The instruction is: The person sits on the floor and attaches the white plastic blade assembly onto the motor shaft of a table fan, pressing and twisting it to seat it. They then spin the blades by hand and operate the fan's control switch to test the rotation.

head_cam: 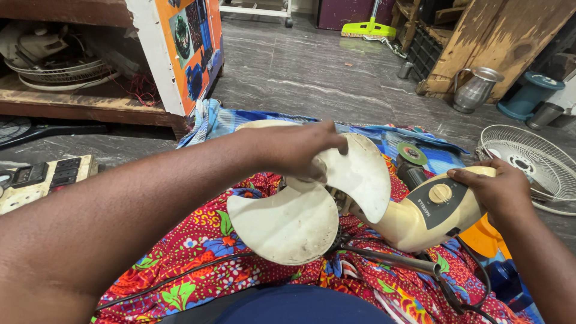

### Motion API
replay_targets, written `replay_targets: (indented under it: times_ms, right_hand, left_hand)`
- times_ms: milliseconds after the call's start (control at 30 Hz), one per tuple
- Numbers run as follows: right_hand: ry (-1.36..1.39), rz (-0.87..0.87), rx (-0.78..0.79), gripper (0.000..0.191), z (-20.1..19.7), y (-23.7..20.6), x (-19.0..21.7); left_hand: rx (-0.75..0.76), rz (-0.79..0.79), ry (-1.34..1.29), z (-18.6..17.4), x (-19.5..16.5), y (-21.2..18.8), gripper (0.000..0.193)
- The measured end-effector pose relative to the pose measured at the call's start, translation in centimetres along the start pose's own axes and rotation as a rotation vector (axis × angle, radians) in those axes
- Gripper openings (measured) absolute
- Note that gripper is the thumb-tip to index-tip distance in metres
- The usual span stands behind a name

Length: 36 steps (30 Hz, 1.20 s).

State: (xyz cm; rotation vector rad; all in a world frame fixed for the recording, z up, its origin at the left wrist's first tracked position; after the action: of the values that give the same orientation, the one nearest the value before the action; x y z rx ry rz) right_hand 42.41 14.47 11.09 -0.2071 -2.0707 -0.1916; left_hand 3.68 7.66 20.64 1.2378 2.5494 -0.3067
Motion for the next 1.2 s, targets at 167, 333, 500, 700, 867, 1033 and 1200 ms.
replay_targets:
  times_ms: [167, 333, 500, 700, 867, 1033, 1200]
  right_hand:
    - [0.027, -0.01, 0.009, 0.043, 0.0, 0.0, -0.1]
    - [0.011, 0.029, -0.008, 0.042, 0.0, 0.0, -0.2]
    - [0.046, 0.007, 0.013, 0.044, 0.1, -0.1, -0.1]
    - [0.072, -0.01, 0.033, 0.042, 0.1, -0.1, -0.1]
    - [0.058, -0.002, 0.02, 0.043, 0.0, 0.0, -0.3]
    - [0.048, 0.013, 0.004, 0.044, -0.1, 0.1, -0.4]
    - [0.065, -0.007, 0.013, 0.042, 0.0, 0.2, -0.4]
  left_hand:
    - [-0.111, -0.164, 0.228, -1.8, 0.3, -1.2, 0.052]
    - [-0.04, -0.269, 0.289, -1.1, 0.6, -1.4, 0.048]
    - [-0.097, -0.259, 0.238, -0.4, 0.9, -0.6, 0.042]
    - [-0.113, -0.161, 0.174, 0.5, 2.5, -0.4, 0.033]
    - [-0.065, -0.016, 0.023, 0.3, 2.4, -0.1, 0.049]
    - [-0.162, -0.163, 0.241, -0.7, 1.6, -0.5, 0.043]
    - [-0.108, -0.226, 0.268, -0.5, 1.4, -0.2, 0.029]
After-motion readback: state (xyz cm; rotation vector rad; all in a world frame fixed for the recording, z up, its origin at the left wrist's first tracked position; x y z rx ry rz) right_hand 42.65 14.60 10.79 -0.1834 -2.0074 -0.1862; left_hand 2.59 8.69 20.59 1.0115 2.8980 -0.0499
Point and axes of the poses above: each hand's wrist, its own y-axis towards the middle knuckle, its own z-axis out of the palm, x = y × z, the point moved 7 cm from there along y, towards the middle knuckle, and after that the axes turned 9 degrees about x, right-handed, at the moved point
